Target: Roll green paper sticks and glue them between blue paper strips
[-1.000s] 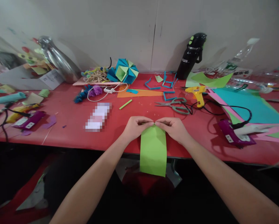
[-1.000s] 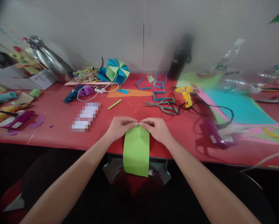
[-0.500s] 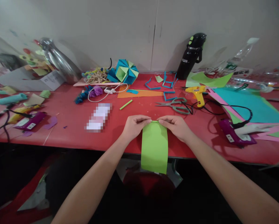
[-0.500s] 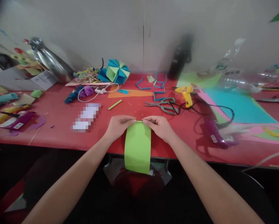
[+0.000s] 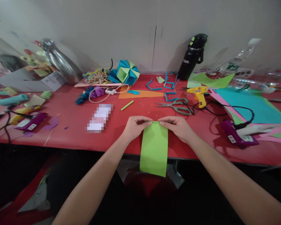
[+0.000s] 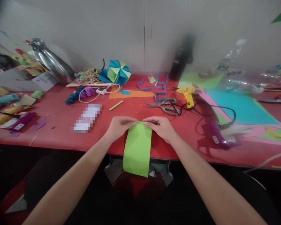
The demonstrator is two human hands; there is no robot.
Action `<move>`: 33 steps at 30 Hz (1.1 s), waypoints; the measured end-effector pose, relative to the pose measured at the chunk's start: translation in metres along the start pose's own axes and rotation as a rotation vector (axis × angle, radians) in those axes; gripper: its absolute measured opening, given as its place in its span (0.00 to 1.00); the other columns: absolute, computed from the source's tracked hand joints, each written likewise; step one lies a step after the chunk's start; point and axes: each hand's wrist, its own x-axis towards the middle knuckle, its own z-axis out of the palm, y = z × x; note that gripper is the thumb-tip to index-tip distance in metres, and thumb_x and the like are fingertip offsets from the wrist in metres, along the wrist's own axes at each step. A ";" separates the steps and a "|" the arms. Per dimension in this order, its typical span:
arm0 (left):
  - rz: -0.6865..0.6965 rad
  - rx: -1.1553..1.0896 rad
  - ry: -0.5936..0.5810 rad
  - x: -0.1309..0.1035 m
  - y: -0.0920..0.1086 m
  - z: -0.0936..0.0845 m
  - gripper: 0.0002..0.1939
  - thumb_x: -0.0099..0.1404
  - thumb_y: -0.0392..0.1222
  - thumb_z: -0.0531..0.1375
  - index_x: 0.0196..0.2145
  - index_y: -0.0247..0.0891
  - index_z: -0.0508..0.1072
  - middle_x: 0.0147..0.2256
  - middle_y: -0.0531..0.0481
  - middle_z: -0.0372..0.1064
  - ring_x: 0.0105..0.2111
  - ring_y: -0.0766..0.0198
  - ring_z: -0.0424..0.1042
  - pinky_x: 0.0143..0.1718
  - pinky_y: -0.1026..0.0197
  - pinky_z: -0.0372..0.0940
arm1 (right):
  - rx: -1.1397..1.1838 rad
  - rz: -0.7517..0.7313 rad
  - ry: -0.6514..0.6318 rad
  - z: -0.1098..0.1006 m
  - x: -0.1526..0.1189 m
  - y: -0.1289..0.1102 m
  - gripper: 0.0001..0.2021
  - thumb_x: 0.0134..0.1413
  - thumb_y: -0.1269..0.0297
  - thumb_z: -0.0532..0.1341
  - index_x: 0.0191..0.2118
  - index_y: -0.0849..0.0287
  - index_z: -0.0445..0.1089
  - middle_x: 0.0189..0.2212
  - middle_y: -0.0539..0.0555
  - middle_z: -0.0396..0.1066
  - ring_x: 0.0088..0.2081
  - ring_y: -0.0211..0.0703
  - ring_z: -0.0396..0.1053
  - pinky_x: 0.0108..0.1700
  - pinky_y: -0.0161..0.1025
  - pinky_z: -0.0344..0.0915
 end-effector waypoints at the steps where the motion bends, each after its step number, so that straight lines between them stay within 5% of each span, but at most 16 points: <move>1: -0.004 -0.007 -0.005 0.000 0.000 0.000 0.10 0.59 0.45 0.67 0.37 0.38 0.82 0.37 0.45 0.80 0.38 0.56 0.78 0.42 0.56 0.73 | -0.006 -0.005 0.008 0.000 0.000 0.001 0.15 0.48 0.55 0.69 0.41 0.54 0.79 0.38 0.55 0.80 0.39 0.47 0.75 0.45 0.47 0.70; 33: -0.014 -0.008 -0.074 0.001 0.005 0.000 0.12 0.56 0.44 0.69 0.37 0.36 0.82 0.36 0.45 0.80 0.38 0.57 0.78 0.41 0.59 0.72 | -0.103 -0.057 0.055 0.007 -0.003 0.000 0.12 0.48 0.55 0.70 0.38 0.55 0.79 0.34 0.55 0.79 0.34 0.44 0.74 0.37 0.41 0.69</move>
